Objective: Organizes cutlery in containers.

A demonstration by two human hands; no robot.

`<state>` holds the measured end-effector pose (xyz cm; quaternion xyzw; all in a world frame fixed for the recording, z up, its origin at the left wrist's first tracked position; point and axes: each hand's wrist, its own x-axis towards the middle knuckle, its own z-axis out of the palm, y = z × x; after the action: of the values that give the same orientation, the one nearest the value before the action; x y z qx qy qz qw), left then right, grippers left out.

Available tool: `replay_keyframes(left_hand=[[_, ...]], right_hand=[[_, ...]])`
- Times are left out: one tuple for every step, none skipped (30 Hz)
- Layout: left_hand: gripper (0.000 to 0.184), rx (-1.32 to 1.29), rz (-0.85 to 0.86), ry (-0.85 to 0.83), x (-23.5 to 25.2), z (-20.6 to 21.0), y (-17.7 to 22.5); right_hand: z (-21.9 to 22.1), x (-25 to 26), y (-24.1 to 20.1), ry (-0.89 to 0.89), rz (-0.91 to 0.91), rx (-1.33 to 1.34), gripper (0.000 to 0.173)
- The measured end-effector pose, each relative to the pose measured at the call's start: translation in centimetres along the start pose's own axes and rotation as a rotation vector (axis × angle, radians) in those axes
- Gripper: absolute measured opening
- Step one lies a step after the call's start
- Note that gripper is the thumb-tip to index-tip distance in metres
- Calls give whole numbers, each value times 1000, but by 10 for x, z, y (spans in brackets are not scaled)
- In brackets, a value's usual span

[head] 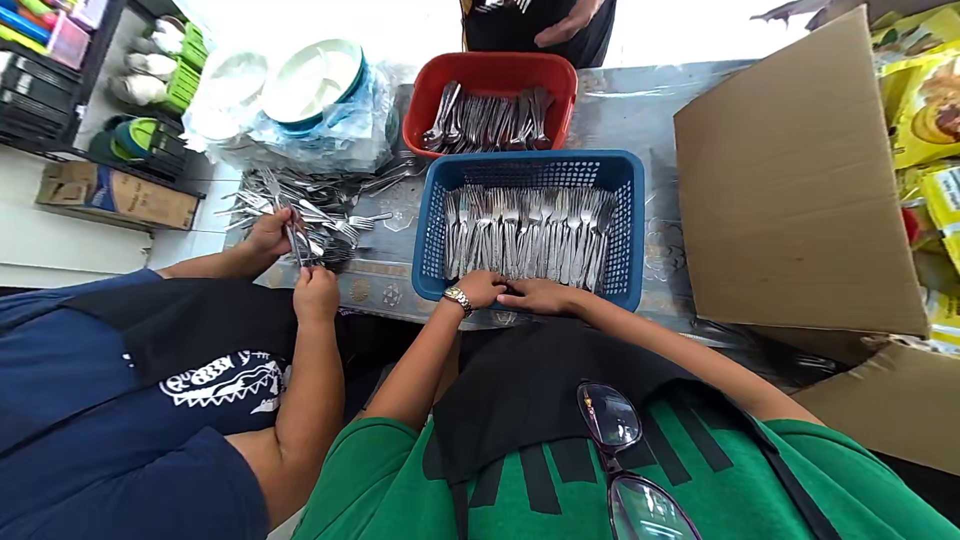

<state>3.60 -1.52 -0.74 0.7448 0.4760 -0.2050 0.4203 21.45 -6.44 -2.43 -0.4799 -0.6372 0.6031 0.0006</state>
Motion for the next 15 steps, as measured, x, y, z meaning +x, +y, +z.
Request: replay_keyframes(left_hand=[[34,5,-5,-1,0,0,0],[34,19,-3,-5,0,-1,1],[34,37,4,-13,1,-1,1],[34,55,14,-30,1,-3,3],[34,70,24,-59,0,-5,6],[34,83,30,-96,0,-8,10],[33,94,36,-128,0,-9,13],[33,108,41,-153,1,-9,16],[33,125,38,-172,2,-9,18],[33,137,31,-181,4,-8,19],[32,140,32,-175,6,-6,18],[32,134,33,-166,7,-5,17],[32,117,32,-150,7,-4,17],[32,99,32,-129,6,-2,17],[31,81,34,-108,5,-1,15]], right_hand=[[0,1,1,4,0,10,76],[0,1,2,12,1,23,74],[0,1,4,26,3,38,73],[0,0,4,41,8,53,70],[-1,-1,4,54,13,58,68],[-1,-1,6,69,12,59,65],[-1,-1,7,81,8,58,61],[0,0,8,92,6,52,57],[0,0,8,95,10,43,55],[-1,0,8,91,18,30,55],[-1,0,8,86,27,18,56],[-2,-1,7,81,34,7,57],[-2,-3,5,72,37,-4,59],[-3,-3,5,59,41,-16,61],[-3,-3,4,43,42,-23,62]])
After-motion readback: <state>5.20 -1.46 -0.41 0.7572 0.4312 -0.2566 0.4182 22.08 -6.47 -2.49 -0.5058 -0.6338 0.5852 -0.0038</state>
